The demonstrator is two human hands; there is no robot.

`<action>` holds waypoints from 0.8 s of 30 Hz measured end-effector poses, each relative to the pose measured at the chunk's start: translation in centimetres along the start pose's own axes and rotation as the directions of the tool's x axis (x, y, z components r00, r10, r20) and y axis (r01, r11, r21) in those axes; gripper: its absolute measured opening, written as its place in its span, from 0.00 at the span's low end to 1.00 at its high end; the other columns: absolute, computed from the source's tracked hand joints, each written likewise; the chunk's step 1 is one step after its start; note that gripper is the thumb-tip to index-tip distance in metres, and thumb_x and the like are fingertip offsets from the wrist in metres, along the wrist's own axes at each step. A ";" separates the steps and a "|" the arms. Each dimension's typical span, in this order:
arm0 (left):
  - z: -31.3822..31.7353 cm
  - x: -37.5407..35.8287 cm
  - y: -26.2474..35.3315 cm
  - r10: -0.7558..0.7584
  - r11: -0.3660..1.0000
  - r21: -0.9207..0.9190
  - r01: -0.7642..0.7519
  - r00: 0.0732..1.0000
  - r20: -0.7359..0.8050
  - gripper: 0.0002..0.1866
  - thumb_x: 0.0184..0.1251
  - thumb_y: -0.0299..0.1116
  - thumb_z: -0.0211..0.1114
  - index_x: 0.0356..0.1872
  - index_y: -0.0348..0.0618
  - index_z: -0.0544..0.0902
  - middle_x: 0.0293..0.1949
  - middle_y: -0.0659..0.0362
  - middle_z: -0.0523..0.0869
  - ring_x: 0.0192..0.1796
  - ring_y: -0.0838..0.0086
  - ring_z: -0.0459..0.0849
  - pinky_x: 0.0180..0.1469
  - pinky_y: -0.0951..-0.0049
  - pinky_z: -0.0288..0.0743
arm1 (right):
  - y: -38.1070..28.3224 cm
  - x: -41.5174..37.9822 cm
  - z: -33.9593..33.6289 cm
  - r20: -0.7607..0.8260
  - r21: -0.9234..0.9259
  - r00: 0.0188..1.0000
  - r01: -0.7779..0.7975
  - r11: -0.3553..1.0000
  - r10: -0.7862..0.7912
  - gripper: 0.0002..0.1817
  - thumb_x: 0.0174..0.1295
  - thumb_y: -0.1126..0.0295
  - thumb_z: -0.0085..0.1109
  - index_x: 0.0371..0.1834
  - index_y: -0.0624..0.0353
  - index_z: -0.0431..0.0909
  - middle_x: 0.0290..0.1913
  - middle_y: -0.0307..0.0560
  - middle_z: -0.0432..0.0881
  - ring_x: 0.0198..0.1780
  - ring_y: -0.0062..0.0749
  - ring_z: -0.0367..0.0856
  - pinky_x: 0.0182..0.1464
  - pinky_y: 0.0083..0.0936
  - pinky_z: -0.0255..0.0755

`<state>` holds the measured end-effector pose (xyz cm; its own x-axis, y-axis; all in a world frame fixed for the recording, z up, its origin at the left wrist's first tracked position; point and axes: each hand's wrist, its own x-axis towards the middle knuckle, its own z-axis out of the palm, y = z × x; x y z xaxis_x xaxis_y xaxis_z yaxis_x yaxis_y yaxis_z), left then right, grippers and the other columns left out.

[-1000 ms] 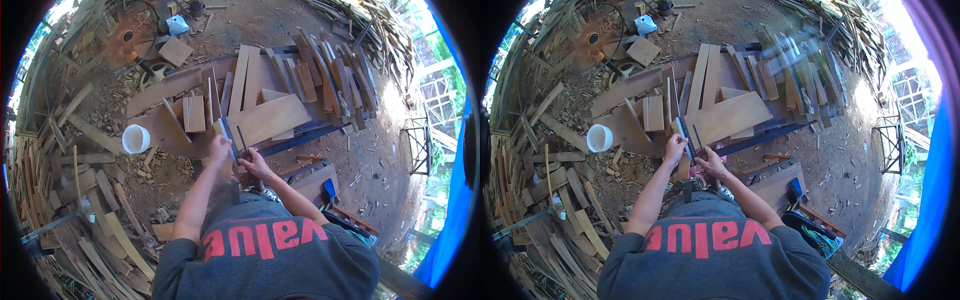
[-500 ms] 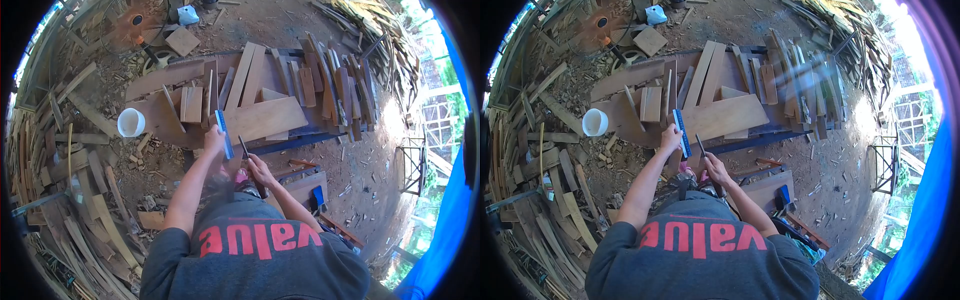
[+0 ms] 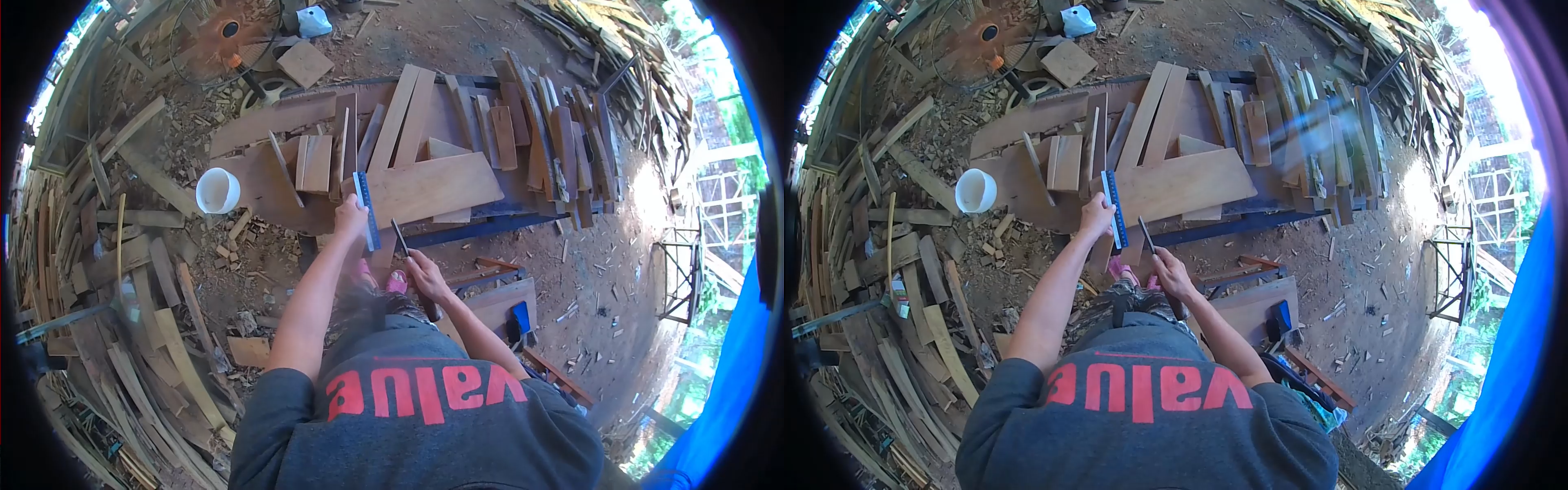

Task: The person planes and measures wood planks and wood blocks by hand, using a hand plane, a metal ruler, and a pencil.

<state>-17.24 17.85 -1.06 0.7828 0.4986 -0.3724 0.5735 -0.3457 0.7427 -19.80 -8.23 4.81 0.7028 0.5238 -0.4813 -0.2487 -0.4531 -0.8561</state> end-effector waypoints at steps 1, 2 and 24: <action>-0.1 -0.1 0.2 -0.022 1.000 0.002 0.022 1.000 0.001 0.12 0.67 0.31 0.65 0.33 0.41 0.69 0.22 0.50 0.83 0.18 0.66 0.85 0.15 0.66 0.80 | 0.1 -0.1 -0.1 0.000 0.011 1.000 0.022 1.000 -0.022 0.22 0.75 0.58 0.48 0.63 0.60 0.73 0.34 0.50 0.83 0.37 0.31 0.82 0.43 0.30 0.76; -0.2 -0.1 0.4 -0.042 0.999 0.004 0.042 0.999 0.000 0.12 0.67 0.31 0.65 0.32 0.41 0.69 0.22 0.50 0.83 0.18 0.66 0.85 0.15 0.66 0.80 | 0.3 -0.2 -0.2 0.000 0.008 1.000 0.021 1.000 -0.021 0.22 0.75 0.58 0.48 0.63 0.60 0.73 0.34 0.50 0.83 0.37 0.31 0.82 0.43 0.30 0.76; -1.0 -0.7 2.5 -0.258 0.966 -0.003 0.259 0.964 0.062 0.14 0.63 0.37 0.67 0.44 0.42 0.76 0.43 0.42 0.86 0.50 0.46 0.85 0.53 0.50 0.78 | -3.5 4.4 -0.4 -0.030 -0.182 0.982 0.181 0.967 -0.189 0.22 0.74 0.63 0.50 0.69 0.50 0.69 0.27 0.46 0.80 0.26 0.27 0.81 0.31 0.29 0.76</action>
<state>-16.55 17.42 1.58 0.6214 0.5208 -0.5853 0.7560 -0.2025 0.6224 -15.59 -4.63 5.75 0.7567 0.5783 -0.3050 0.0080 -0.4746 -0.8802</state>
